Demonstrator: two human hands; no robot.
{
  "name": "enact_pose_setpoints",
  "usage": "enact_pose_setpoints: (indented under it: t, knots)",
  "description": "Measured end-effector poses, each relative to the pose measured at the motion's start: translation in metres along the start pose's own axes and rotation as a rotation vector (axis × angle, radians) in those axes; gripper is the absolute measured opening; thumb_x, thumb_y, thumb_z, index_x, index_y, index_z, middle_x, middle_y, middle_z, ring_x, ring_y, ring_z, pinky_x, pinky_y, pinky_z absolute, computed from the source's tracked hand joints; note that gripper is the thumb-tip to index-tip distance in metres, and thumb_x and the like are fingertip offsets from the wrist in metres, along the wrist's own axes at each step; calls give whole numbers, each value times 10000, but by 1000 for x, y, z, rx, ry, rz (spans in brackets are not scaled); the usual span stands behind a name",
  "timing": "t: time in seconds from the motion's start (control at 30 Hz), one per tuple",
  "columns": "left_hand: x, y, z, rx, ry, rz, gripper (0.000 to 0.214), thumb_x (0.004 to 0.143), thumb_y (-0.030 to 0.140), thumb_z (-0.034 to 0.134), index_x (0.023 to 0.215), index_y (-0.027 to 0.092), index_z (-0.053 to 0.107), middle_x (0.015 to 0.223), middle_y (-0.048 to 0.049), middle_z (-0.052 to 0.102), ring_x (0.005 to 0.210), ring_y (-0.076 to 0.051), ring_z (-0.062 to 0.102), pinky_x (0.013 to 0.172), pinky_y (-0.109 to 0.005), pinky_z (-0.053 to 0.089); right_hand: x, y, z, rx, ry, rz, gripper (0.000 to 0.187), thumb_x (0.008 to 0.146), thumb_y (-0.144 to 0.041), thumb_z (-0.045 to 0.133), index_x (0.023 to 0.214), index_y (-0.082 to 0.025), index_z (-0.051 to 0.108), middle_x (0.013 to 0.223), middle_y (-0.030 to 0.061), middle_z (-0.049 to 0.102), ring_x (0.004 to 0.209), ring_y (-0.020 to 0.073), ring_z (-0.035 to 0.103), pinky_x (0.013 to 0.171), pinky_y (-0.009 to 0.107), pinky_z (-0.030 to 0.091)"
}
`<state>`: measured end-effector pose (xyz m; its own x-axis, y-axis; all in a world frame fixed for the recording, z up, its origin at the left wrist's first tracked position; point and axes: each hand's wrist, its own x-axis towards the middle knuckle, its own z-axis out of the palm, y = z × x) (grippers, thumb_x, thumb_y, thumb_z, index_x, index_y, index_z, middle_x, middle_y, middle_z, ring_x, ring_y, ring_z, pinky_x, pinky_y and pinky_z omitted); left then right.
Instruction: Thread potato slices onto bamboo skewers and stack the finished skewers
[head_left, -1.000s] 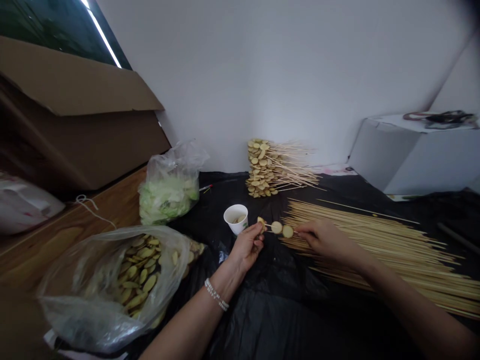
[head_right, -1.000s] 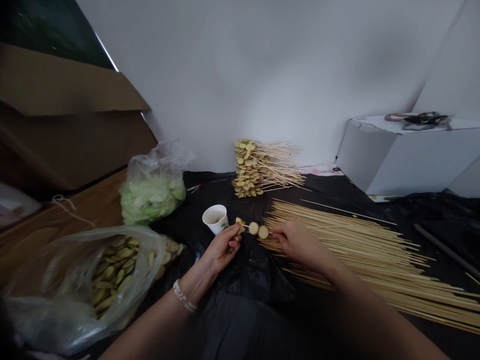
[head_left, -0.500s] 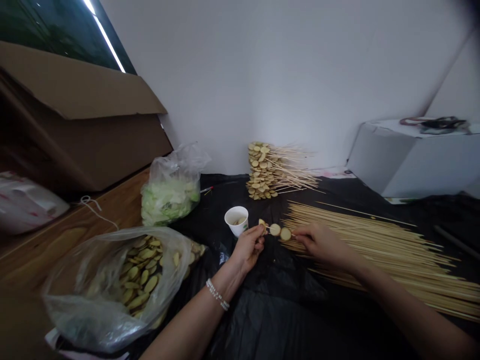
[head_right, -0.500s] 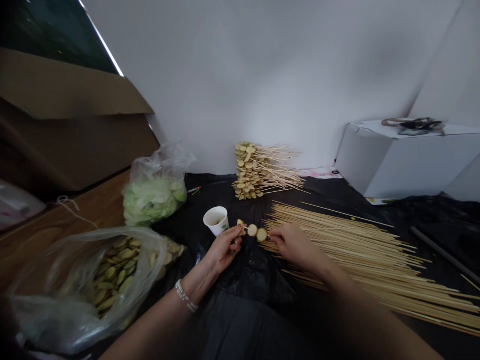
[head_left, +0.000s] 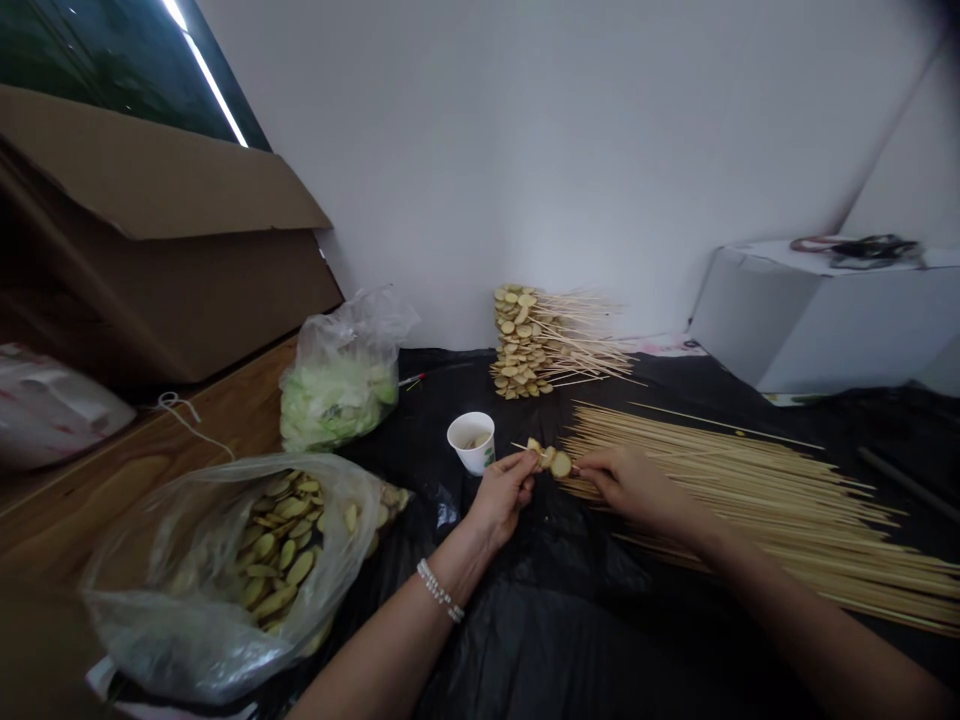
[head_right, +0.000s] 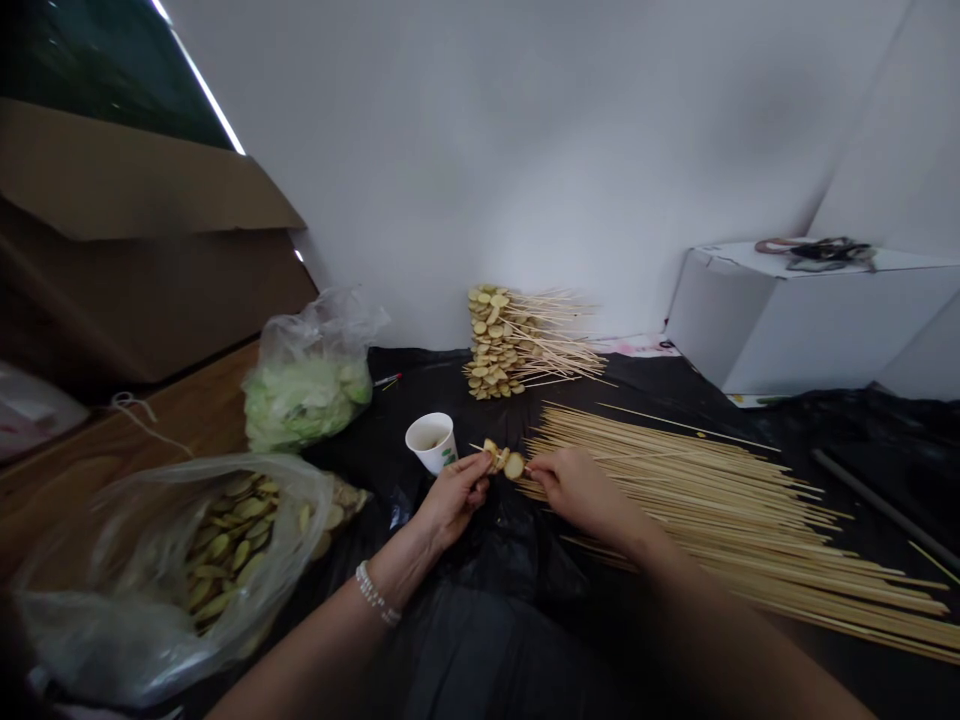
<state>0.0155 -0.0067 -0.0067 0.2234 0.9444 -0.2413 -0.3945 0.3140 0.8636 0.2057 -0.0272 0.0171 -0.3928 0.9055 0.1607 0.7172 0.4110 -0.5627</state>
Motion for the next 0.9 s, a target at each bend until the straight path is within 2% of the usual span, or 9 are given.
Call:
enact_pose_setpoints:
  t: [0.2, 0.37, 0.53, 0.7, 0.9]
  knots:
    - [0, 5, -3, -19, -41, -42, 378, 583, 387, 808, 726, 91, 621, 656, 12, 500, 441, 5, 289, 349, -133, 118, 0, 0, -3, 41, 54, -21, 289, 876, -254, 444, 908, -192, 724, 818, 50, 720, 704, 173, 604, 655, 268, 392]
    - [-1, 5, -3, -27, -154, -79, 405, 555, 360, 833, 768, 100, 606, 560, 70, 383, 430, 4, 226, 354, -121, 128, -1, -5, 0, 73, 67, -55, 285, 884, -274, 449, 924, -206, 723, 860, 51, 724, 754, 181, 620, 683, 270, 406]
    - [-1, 5, -4, -81, -164, -78, 383, 558, 298, 838, 788, 104, 602, 576, 74, 375, 440, 9, 236, 358, -109, 138, -2, -8, 1, 102, 35, -37, 303, 890, -282, 435, 894, -199, 726, 818, 46, 719, 710, 172, 605, 650, 262, 393]
    - [-3, 10, -6, -114, -250, -125, 326, 604, 215, 815, 806, 104, 586, 618, 64, 375, 463, 11, 276, 365, -96, 156, -2, -2, 0, 205, 29, -2, 313, 888, -319, 441, 917, -179, 719, 681, 20, 654, 607, 143, 540, 570, 241, 365]
    - [-8, 12, -3, -87, -295, -128, 312, 654, 228, 782, 827, 124, 544, 643, 65, 372, 446, 14, 240, 351, -104, 130, 0, -3, 1, 284, -29, 33, 344, 890, -377, 435, 903, -181, 716, 616, 8, 611, 573, 140, 530, 547, 239, 368]
